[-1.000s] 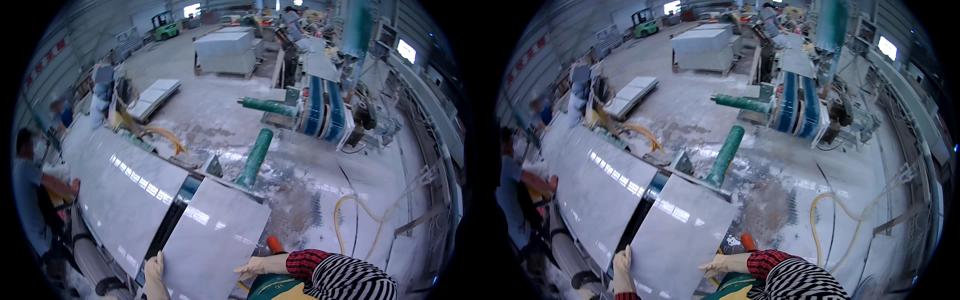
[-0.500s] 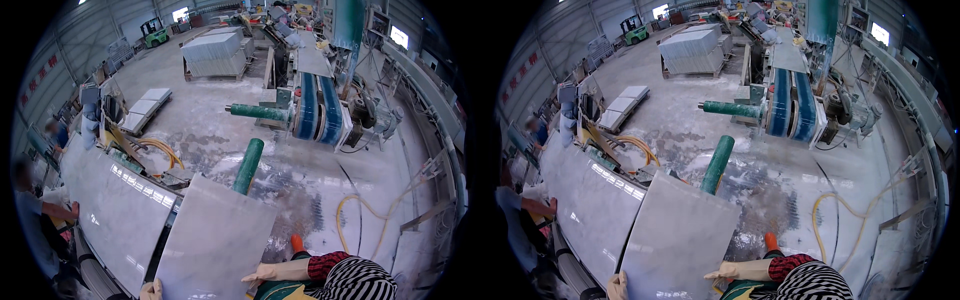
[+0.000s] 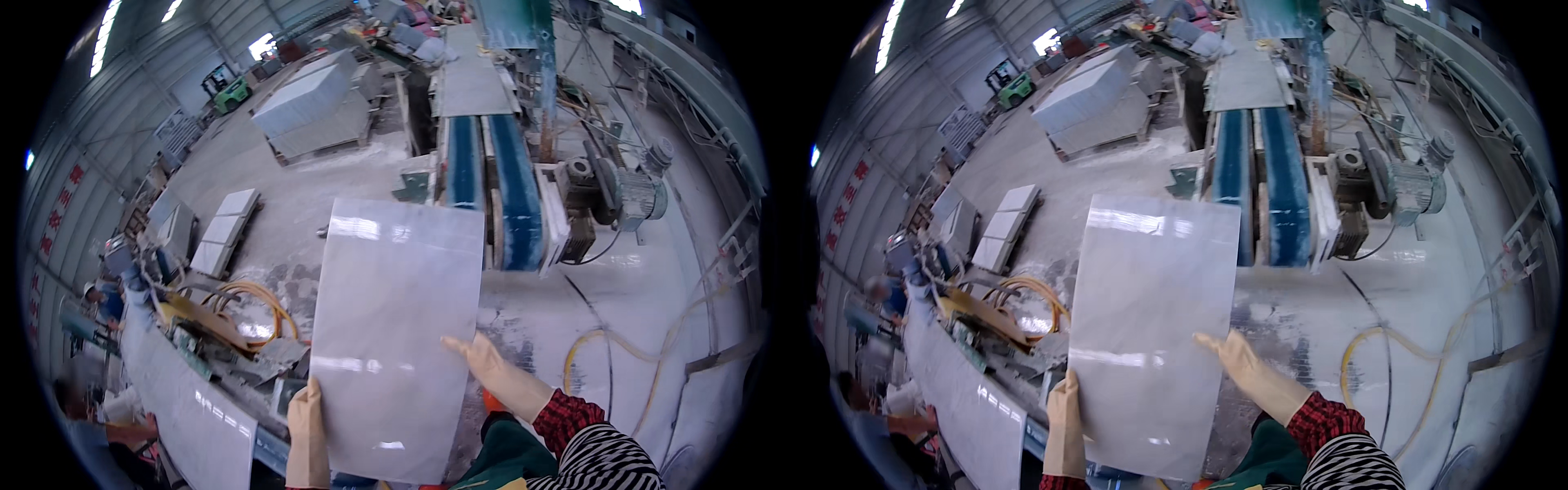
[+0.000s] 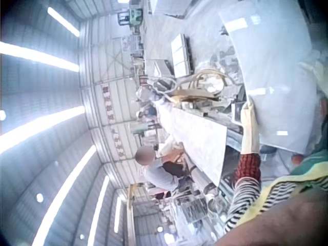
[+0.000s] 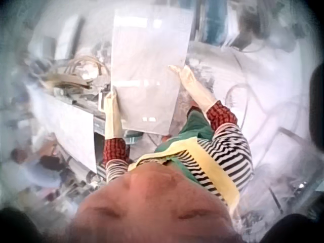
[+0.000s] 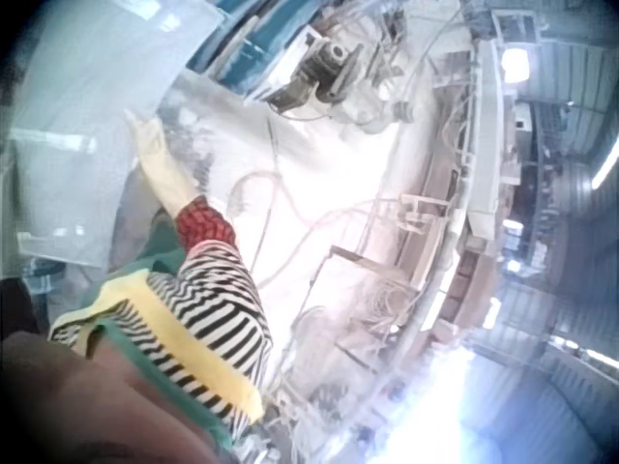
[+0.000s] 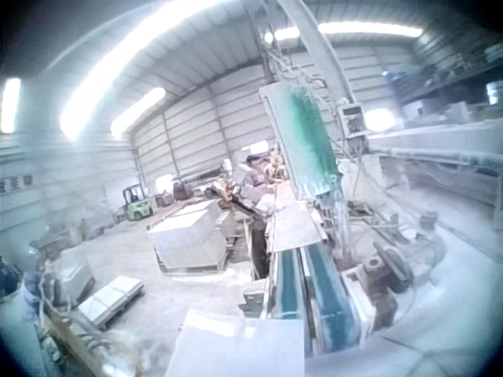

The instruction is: The person repeatedly picks up large rectangular tiles from a conveyor, turns them over, and places them back onto the conveyor. This action is performed multiple times in a repetitive loop throughout the clip.

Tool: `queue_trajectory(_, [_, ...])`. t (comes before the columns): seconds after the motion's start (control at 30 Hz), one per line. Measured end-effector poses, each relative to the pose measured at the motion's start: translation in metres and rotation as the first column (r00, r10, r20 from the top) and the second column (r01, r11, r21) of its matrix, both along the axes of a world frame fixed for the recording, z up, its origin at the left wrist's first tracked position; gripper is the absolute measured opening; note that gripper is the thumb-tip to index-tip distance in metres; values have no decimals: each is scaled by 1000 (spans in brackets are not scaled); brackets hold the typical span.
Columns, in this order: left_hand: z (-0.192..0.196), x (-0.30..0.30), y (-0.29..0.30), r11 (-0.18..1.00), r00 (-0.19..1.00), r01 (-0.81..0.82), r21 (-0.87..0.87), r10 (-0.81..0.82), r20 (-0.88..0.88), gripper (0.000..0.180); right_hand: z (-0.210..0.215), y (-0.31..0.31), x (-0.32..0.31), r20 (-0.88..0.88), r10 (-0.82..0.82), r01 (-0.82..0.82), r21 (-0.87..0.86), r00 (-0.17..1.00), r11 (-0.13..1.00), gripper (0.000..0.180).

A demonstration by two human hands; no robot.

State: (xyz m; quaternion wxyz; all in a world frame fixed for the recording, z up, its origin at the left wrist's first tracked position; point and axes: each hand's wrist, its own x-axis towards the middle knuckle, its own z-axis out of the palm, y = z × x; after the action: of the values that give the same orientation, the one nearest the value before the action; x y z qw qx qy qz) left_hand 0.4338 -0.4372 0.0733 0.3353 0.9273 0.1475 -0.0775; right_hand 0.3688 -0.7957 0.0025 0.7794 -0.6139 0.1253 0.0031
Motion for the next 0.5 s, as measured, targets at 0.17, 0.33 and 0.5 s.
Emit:
queue_trajectory(0.17, [-39, 61, -161, 995, 985, 100, 31, -95, -142, 81, -22, -143, 56, -261, -320, 390, 289, 911, 874, 49])
queue_trajectory(0.33, [-90, 79, -231, 992, 971, 120, 25, -112, -213, 84, -40, -227, 77, -300, -336, 409, 226, 893, 884, 69])
queue_trajectory(0.5, [-84, 96, -273, 987, 935, 155, 40, -134, -328, 87, -82, -264, 90, -504, -381, 512, 149, 775, 846, 63])
